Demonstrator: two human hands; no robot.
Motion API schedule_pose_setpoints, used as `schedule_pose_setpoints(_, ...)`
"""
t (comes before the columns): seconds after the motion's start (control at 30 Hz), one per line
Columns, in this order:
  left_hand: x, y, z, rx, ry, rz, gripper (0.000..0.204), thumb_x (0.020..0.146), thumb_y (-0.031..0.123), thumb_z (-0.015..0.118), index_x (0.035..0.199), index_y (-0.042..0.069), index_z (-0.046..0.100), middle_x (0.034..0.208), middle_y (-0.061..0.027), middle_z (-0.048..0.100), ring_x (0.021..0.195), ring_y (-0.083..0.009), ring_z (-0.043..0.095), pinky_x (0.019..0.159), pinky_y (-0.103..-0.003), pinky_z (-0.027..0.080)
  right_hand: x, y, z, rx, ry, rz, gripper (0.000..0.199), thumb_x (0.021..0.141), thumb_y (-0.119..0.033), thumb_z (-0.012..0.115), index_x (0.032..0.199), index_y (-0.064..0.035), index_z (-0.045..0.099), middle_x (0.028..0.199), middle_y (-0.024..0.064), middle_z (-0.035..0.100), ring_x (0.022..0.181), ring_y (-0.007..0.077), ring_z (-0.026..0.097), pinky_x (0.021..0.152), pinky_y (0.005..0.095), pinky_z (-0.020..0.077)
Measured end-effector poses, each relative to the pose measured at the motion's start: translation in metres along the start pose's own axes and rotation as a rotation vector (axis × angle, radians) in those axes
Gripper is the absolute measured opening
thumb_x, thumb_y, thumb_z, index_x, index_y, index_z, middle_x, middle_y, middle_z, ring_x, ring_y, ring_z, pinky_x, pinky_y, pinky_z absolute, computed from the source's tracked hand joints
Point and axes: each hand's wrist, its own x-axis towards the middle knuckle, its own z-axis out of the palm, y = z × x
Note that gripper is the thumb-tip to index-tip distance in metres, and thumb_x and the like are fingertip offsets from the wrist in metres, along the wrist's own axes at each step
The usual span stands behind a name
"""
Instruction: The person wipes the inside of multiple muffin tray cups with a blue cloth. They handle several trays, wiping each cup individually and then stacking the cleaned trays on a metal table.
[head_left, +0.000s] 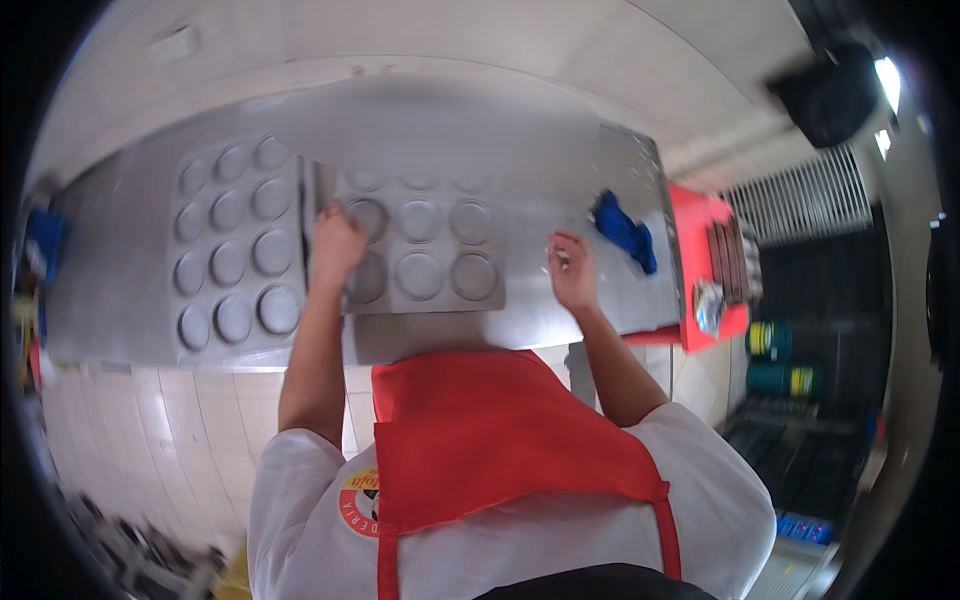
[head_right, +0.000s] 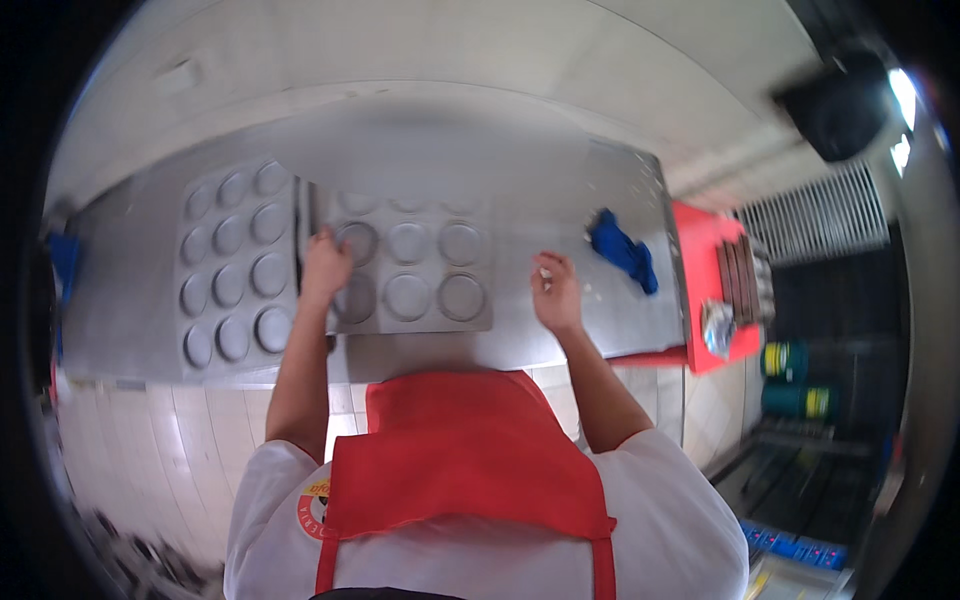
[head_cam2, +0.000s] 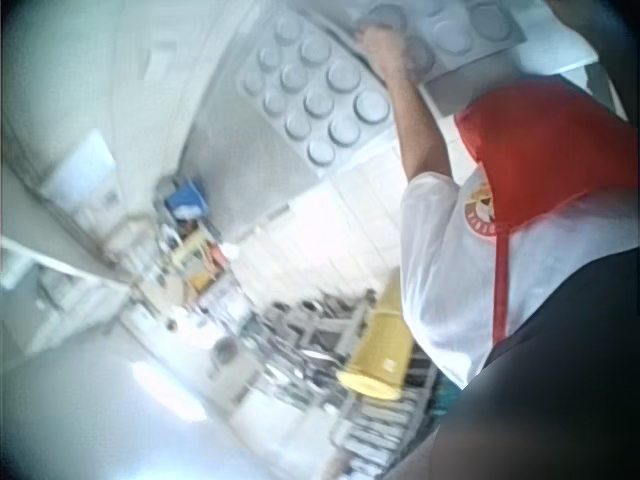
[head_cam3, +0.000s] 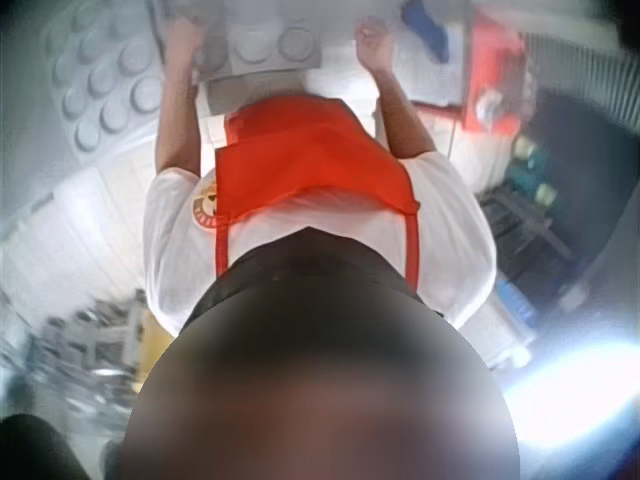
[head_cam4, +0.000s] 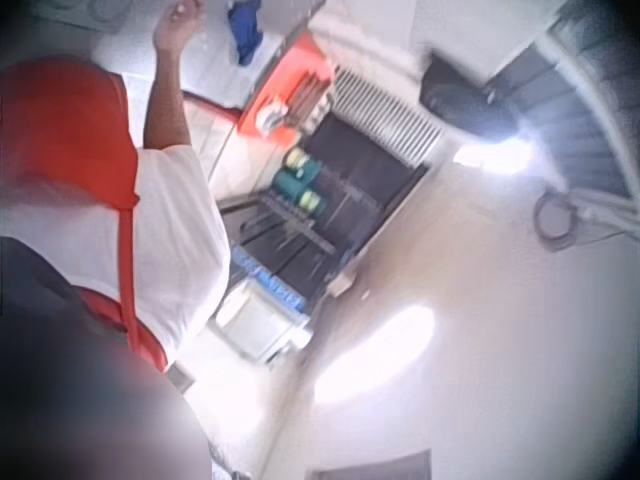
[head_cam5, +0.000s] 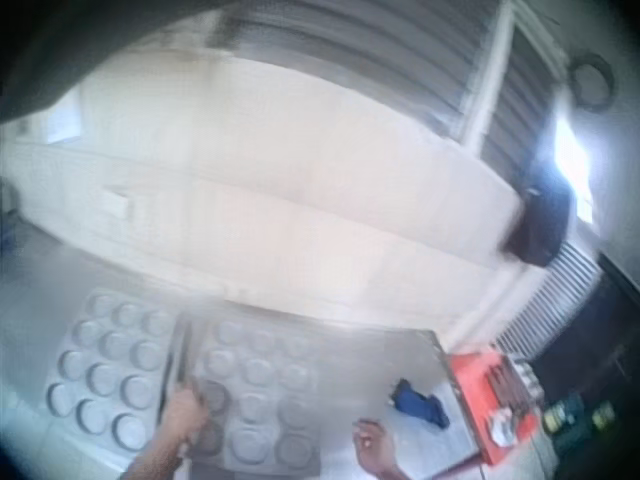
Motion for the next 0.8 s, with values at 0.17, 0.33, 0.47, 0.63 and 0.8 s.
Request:
schedule_pose_setpoints(0.17, 0.041, -0.046, 0.021, 0.138, -0.151, -0.119, 0.038, 0.090, 0.018, 0.061, 0.117, -0.008, 0.067, 0.111, -0.0327, 0.070, 0.108, -0.0463, 0.068, 0.095, -0.051, 0.053, -0.033, 0.087, -0.105, -0.217, 0.302, 0.320, 0.028, 0.091, -0.016, 0.073, 0.117, -0.0074, 0.074, 0.129, 0.0175, 0.063, 0.109, 0.0322, 0.067, 0.086, 0.0383, 0.0581)
schedule_pose_setpoints(0.33, 0.019, -0.002, 0.049, -0.054, -0.101, -0.244, 0.044, 0.085, 0.008, 0.070, 0.128, -0.004, 0.066, 0.113, -0.0245, 0.074, 0.107, -0.0385, 0.071, 0.094, -0.046, 0.054, -0.040, 0.208, -0.164, -0.423, 0.336, 0.421, 0.043, 0.088, -0.021, 0.075, 0.129, -0.0121, 0.070, 0.138, 0.0223, 0.057, 0.124, 0.0392, 0.058, 0.107, 0.0453, 0.0478)
schedule_pose_setpoints(0.47, 0.015, 0.007, 0.059, 0.035, 0.013, -0.271, 0.046, 0.090, 0.016, 0.069, 0.131, -0.004, 0.064, 0.115, -0.0239, 0.073, 0.110, -0.0389, 0.070, 0.096, -0.046, 0.053, 0.035, 0.223, -0.166, -0.646, 0.140, 0.129, 0.048, 0.088, -0.024, 0.076, 0.135, -0.0231, 0.068, 0.147, 0.0178, 0.053, 0.130, 0.0414, 0.053, 0.112, 0.0483, 0.0428)
schedule_pose_setpoints(0.63, -0.004, 0.043, 0.068, 0.237, 0.162, -0.401, 0.055, 0.094, 0.023, 0.068, 0.141, -0.003, 0.056, 0.126, -0.0254, 0.068, 0.123, -0.0390, 0.061, 0.103, -0.046, 0.049, 0.084, 0.272, -0.152, -0.571, -0.167, 0.008, 0.044, 0.092, -0.026, 0.074, 0.135, -0.0294, 0.068, 0.146, 0.0104, 0.055, 0.126, 0.0436, 0.054, 0.108, 0.0505, 0.0471)
schedule_pose_setpoints(0.8, -0.074, 0.097, 0.039, 0.248, 0.304, -0.307, 0.059, 0.095, 0.024, 0.071, 0.144, -0.002, 0.052, 0.128, -0.0229, 0.062, 0.124, -0.0369, 0.058, 0.103, -0.045, 0.050, 0.103, 0.257, -0.191, -0.010, -0.187, -0.244, 0.030, 0.092, -0.011, 0.070, 0.121, -0.0055, 0.072, 0.106, 0.0126, 0.068, 0.090, 0.0316, 0.069, 0.073, 0.0385, 0.0577)
